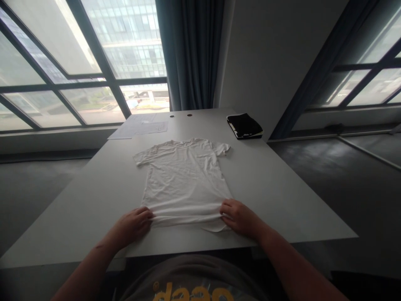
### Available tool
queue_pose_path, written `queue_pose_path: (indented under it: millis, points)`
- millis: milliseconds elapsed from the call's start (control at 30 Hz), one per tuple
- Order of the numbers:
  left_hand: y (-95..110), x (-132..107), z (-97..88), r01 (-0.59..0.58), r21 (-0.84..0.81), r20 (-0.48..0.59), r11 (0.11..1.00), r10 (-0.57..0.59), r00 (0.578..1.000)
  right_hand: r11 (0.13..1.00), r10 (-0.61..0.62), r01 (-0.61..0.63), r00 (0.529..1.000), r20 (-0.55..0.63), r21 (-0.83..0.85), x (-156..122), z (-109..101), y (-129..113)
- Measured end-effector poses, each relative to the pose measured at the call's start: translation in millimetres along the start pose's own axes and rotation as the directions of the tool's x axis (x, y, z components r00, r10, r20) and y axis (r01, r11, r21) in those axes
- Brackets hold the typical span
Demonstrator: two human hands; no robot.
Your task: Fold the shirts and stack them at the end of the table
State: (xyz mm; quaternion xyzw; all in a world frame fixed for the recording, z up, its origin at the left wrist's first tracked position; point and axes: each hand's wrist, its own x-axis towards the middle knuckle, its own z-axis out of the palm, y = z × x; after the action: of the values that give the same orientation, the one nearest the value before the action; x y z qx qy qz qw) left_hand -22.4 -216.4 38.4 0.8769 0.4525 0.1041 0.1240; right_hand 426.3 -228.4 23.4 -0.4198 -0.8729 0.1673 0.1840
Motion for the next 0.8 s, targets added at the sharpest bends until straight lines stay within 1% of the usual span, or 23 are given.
queue_pose_path:
  millis: [33, 100, 167, 233, 267, 333, 400, 433, 500, 567, 633, 733, 800]
  points:
    - [-5, -2, 0.1, 0.017, 0.006, -0.018, 1.000, -0.017, 1.000, 1.000, 0.013, -0.013, 1.000, -0.021, 0.008, -2, 0, 5]
    - [-7, -4, -1.1, 0.018, 0.020, -0.043, 1.000, -0.017, 0.999, 1.000, 0.016, -0.015, 1.000, -0.023, 0.020, -4, -1, 10]
    - [-3, -6, -3.8, -0.012, 0.038, -0.063, 0.999, 0.014, 0.998, 1.000, 0.007, -0.008, 1.000, 0.006, 0.012, -4, -3, 10]
    - [5, -10, -7.2, -0.044, 0.063, -0.055, 0.997, 0.047, 0.997, 1.000, 0.011, -0.011, 1.000, 0.029, 0.002, -6, -8, 5]
    - [9, -13, -8.6, -0.053, 0.076, -0.031, 0.996, 0.056, 0.998, 1.000, 0.014, -0.014, 0.999, 0.039, 0.004, -8, -11, 2]
    - [13, -20, -10.3, -0.072, 0.094, 0.053, 0.993, 0.067, 0.996, 1.000, 0.010, -0.012, 0.997, 0.074, 0.028, -14, -17, -3]
    - [11, -27, -9.6, -0.078, 0.111, 0.121, 0.991, 0.064, 0.991, 0.999, -0.016, 0.010, 0.992, 0.128, 0.046, -22, -21, -6]
    - [8, -31, -8.4, -0.071, 0.123, 0.126, 0.990, 0.055, 0.990, 0.999, -0.027, 0.020, 0.989, 0.146, 0.045, -25, -23, -6]
    - [0, -36, -5.5, -0.032, 0.163, 0.080, 0.986, 0.020, 0.997, 1.000, -0.025, 0.022, 0.991, 0.128, 0.019, -31, -23, -2]
    - [-7, -39, -3.8, 0.016, 0.197, 0.009, 0.980, -0.018, 1.000, 1.000, 0.004, -0.003, 0.998, 0.067, -0.014, -35, -22, 4]
    - [-11, -39, -5.4, 0.048, 0.199, -0.037, 0.979, -0.041, 0.998, 0.999, 0.036, -0.035, 0.999, 0.024, -0.030, -37, -22, 10]
    - [-12, -39, -14.6, 0.084, 0.133, -0.079, 0.987, -0.074, 0.994, 0.997, 0.078, -0.077, 0.996, 0.037, -0.011, -39, -29, 16]
    - [-10, -40, -21.6, 0.079, 0.057, -0.047, 0.995, -0.076, 0.996, 0.993, 0.118, -0.120, 0.991, 0.069, 0.024, -39, -38, 18]
